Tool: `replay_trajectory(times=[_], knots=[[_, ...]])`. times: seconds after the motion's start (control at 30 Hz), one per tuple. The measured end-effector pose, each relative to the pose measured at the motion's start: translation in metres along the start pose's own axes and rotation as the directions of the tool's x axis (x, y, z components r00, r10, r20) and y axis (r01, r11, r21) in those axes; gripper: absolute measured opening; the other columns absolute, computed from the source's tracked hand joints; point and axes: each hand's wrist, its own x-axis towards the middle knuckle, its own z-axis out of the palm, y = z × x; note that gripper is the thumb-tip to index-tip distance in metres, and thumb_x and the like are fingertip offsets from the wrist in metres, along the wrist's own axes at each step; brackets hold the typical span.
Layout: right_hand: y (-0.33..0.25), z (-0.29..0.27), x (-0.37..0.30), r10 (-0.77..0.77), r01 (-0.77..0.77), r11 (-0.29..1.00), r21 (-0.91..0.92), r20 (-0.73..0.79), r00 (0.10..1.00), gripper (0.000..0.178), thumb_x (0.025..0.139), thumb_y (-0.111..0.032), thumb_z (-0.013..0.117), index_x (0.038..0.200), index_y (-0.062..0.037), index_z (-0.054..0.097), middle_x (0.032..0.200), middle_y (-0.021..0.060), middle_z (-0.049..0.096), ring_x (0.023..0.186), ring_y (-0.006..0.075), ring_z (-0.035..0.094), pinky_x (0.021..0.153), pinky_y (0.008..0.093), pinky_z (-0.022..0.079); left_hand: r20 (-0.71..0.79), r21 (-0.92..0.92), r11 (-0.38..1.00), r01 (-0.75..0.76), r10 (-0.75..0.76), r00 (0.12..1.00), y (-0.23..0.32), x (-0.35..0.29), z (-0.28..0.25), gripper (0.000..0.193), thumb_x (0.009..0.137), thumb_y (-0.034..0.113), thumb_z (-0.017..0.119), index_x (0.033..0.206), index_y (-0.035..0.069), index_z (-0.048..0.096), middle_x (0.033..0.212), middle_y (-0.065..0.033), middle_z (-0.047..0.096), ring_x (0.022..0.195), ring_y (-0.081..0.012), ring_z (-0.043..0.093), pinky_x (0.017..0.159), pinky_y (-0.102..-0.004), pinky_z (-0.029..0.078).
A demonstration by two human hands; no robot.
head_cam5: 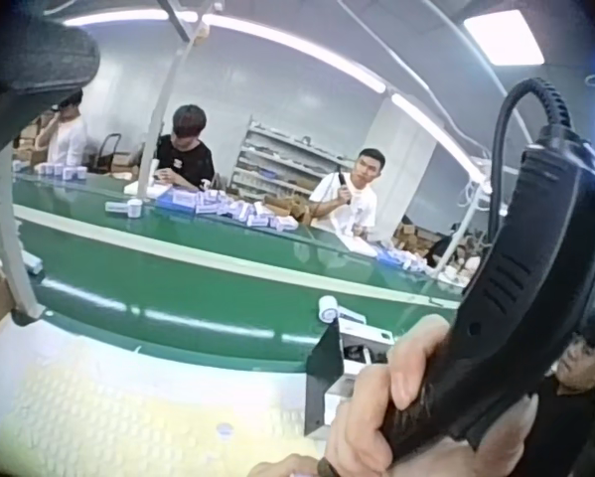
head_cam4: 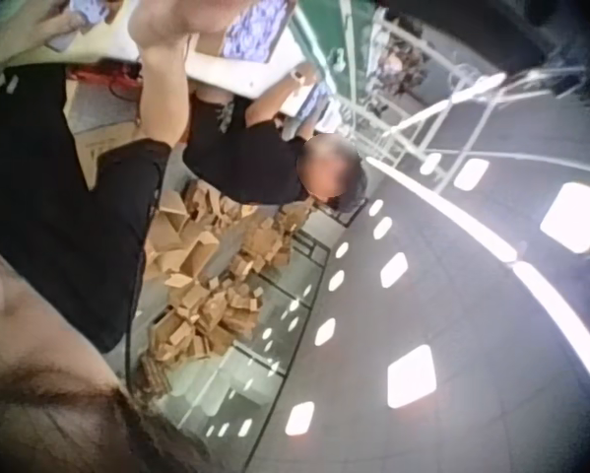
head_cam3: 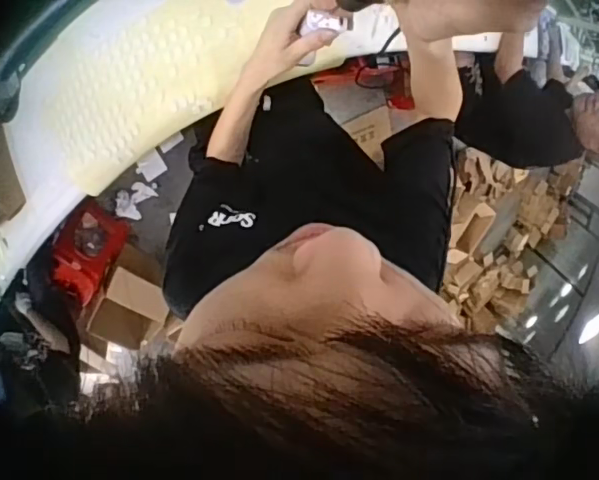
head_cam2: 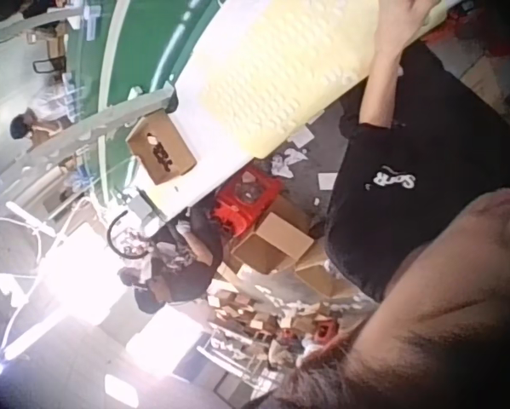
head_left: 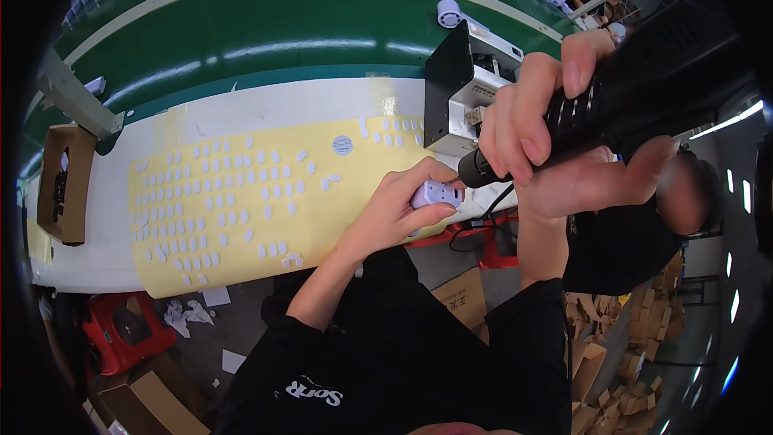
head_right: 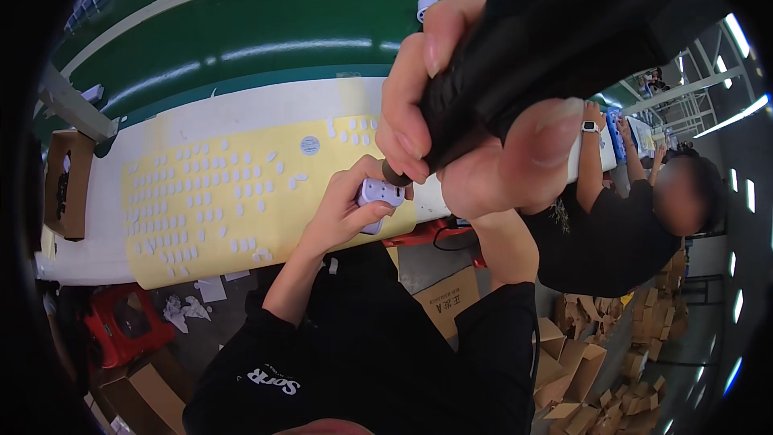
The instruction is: Assembling electronic components by tightening screws using an electric screwdriver on a production line.
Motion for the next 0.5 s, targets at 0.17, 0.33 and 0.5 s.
replay_trajectory(times=[0.17,0.33,0.5], knots=[[0.0018,-0.0009,0.0021,-0.025,0.025,1.000,-0.009,0.007,1.000,0.072,0.073,-0.077,0.043,0.095,-0.0083,0.037,0.054,0.0016,0.041,0.033,0.0090,0.037,0.032,0.0225,0.032,-0.009,0.006,1.000,-0.011,0.012,1.000,0.0008,0.0015,-0.0005,0.029,0.080,0.019,0.065,0.101,0.004,0.052,0.091,-0.0075,0.063,0.077,-0.0218,0.061,0.070,-0.0288,0.046],[0.0064,-0.0052,0.0024,-0.015,0.011,0.999,0.040,0.089,0.996,0.070,0.075,-0.075,0.043,0.095,-0.0084,0.038,0.054,0.0015,0.040,0.034,0.0089,0.037,0.032,0.0225,0.032,0.012,0.062,0.998,-0.019,0.018,1.000,-0.0001,0.0023,-0.0018,0.029,0.079,0.019,0.066,0.101,0.005,0.052,0.088,-0.0072,0.063,0.074,-0.0221,0.061,0.067,-0.0289,0.046],[-0.0014,-0.0058,0.0099,0.016,-0.022,1.000,0.014,0.316,0.949,0.069,0.075,-0.074,0.044,0.096,-0.0085,0.037,0.055,0.0015,0.041,0.035,0.0094,0.037,0.032,0.0230,0.032,-0.010,0.046,0.998,-0.040,0.041,0.999,-0.0012,0.0025,-0.0007,0.030,0.079,0.021,0.067,0.100,0.005,0.053,0.086,-0.0072,0.063,0.072,-0.0228,0.061,0.066,-0.0289,0.046]])
